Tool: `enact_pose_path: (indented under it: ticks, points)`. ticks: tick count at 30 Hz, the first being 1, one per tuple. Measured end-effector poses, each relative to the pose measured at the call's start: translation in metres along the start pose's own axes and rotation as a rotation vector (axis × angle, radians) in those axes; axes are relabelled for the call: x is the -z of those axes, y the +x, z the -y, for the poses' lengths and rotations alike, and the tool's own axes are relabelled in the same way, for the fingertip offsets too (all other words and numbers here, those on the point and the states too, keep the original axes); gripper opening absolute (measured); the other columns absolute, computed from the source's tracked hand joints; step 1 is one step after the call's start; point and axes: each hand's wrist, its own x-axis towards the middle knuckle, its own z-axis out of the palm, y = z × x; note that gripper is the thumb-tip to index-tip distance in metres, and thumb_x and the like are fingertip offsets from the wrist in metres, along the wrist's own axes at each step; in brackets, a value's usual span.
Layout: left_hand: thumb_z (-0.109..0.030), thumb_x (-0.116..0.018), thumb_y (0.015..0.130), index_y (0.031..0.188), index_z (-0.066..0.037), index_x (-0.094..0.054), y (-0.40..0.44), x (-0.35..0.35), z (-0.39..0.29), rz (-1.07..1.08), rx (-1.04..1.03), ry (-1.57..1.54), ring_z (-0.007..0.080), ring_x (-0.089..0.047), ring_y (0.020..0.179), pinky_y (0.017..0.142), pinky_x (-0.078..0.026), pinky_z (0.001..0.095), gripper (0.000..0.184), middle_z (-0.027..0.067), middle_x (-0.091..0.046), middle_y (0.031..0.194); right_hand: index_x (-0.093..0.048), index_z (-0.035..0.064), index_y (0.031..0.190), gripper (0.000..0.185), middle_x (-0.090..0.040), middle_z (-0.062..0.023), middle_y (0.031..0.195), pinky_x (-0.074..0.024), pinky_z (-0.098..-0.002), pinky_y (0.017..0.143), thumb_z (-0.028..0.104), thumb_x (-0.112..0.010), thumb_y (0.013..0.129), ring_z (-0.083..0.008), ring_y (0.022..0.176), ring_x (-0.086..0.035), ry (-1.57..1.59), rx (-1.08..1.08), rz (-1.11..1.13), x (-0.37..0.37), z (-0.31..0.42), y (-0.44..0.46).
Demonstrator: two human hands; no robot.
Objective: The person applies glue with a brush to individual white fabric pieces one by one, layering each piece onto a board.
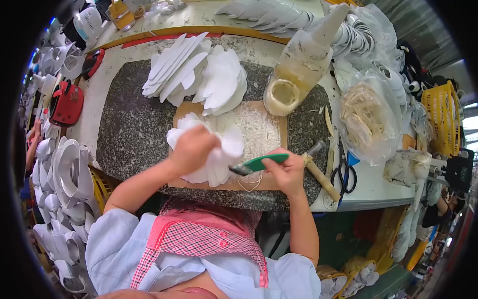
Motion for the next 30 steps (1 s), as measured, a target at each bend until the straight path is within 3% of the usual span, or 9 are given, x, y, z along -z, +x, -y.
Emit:
enact_pose_path:
  ticks: [3,5,7,10,15,19,24,27,30]
  points:
    - [0.006,-0.058,0.075,0.079,-0.006,-0.059,0.054,0.013,0.006,-0.404,-0.006,-0.204,0.023,-0.057,0.064,0.057,-0.045,0.0309,0.013,0.0086,-0.058,0.07,-0.064,-0.0019,0.082,0.003,-0.06,-0.0055,0.069,-0.0456,-0.0239,0.058,-0.003,-0.062,0.079,-0.01,0.064,-0.057,0.019,0.123,-0.094,-0.004,0.001,0.016]
    - [0.004,-0.062,0.073,0.086,-0.005,-0.062,0.088,0.031,0.005,-0.636,-0.292,-0.049,0.024,-0.057,0.067,0.058,-0.046,0.0307,0.016,0.0058,-0.06,0.071,-0.064,-0.0027,0.082,0.005,-0.06,-0.0059,0.07,-0.0447,-0.0249,0.057,-0.005,-0.063,0.077,-0.0099,0.062,-0.056,-0.042,0.17,-0.083,-0.011,-0.003,0.025]
    - [0.0,-0.065,0.071,0.091,-0.006,-0.063,0.096,0.034,0.024,-0.383,-0.62,0.218,0.0241,-0.056,0.074,0.063,-0.047,0.0323,0.022,0.0054,-0.061,0.08,-0.064,-0.0015,0.083,0.008,-0.062,-0.0071,0.074,-0.0437,-0.0267,0.057,-0.004,-0.065,0.075,-0.0138,0.063,-0.057,-0.172,0.324,-0.008,-0.019,-0.005,0.041]
    - [-0.003,-0.067,0.069,0.094,-0.007,-0.062,0.053,0.018,0.043,-0.032,-0.409,0.392,0.0249,-0.055,0.083,0.071,-0.047,0.0334,0.027,0.0068,-0.06,0.09,-0.064,0.0003,0.084,0.009,-0.062,-0.0085,0.074,-0.0434,-0.0288,0.055,-0.001,-0.065,0.075,-0.0216,0.064,-0.058,-0.216,0.503,0.046,-0.04,-0.007,0.06]
    - [-0.013,-0.07,0.072,0.098,-0.006,-0.063,-0.029,0.012,0.028,0.128,0.037,0.165,0.0279,-0.051,0.088,0.076,-0.045,0.0372,0.028,0.0088,-0.055,0.091,-0.065,0.0043,0.081,0.015,-0.059,-0.0093,0.07,-0.0433,-0.0322,0.054,0.004,-0.069,0.067,-0.0256,0.062,-0.056,-0.533,0.601,0.239,-0.017,-0.01,0.033]
    - [-0.013,-0.071,0.069,0.086,-0.005,-0.062,-0.032,0.004,0.022,0.082,0.041,0.136,0.0266,-0.051,0.085,0.075,-0.044,0.0369,0.02,0.0084,-0.055,0.088,-0.066,0.0058,0.079,0.016,-0.059,-0.0098,0.066,-0.0427,-0.0294,0.054,0.004,-0.069,0.064,-0.0236,0.059,-0.057,-0.458,0.55,0.315,-0.006,0.002,0.016]
    - [-0.01,-0.072,0.066,0.076,-0.006,-0.06,-0.009,-0.012,0.026,0.004,0.016,0.187,0.0246,-0.05,0.081,0.069,-0.044,0.0356,0.016,0.0049,-0.058,0.084,-0.063,-0.0009,0.081,0.01,-0.062,-0.0095,0.077,-0.0437,-0.027,0.058,-0.007,-0.064,0.073,-0.0199,0.065,-0.057,-0.446,0.621,-0.47,0.028,0.024,0.057]
    - [-0.007,-0.072,0.065,0.077,-0.006,-0.06,-0.003,-0.013,0.01,-0.083,-0.162,0.242,0.0236,-0.052,0.075,0.066,-0.044,0.0348,0.017,0.0038,-0.059,0.078,-0.063,-0.0001,0.083,0.008,-0.061,-0.0065,0.076,-0.0427,-0.0253,0.061,-0.004,-0.066,0.077,-0.0154,0.069,-0.056,-0.804,0.657,-0.27,0.051,0.018,0.098]
    - [-0.004,-0.07,0.059,0.082,-0.006,-0.064,0.002,0.017,-0.014,-0.296,-0.307,0.168,0.0198,-0.054,0.071,0.061,-0.044,0.0298,0.024,0.0043,-0.063,0.08,-0.063,-0.0001,0.084,0.006,-0.06,-0.0044,0.075,-0.0415,-0.0232,0.062,-0.002,-0.066,0.079,-0.0121,0.069,-0.054,-0.22,0.545,-0.49,0.06,0.023,0.082]
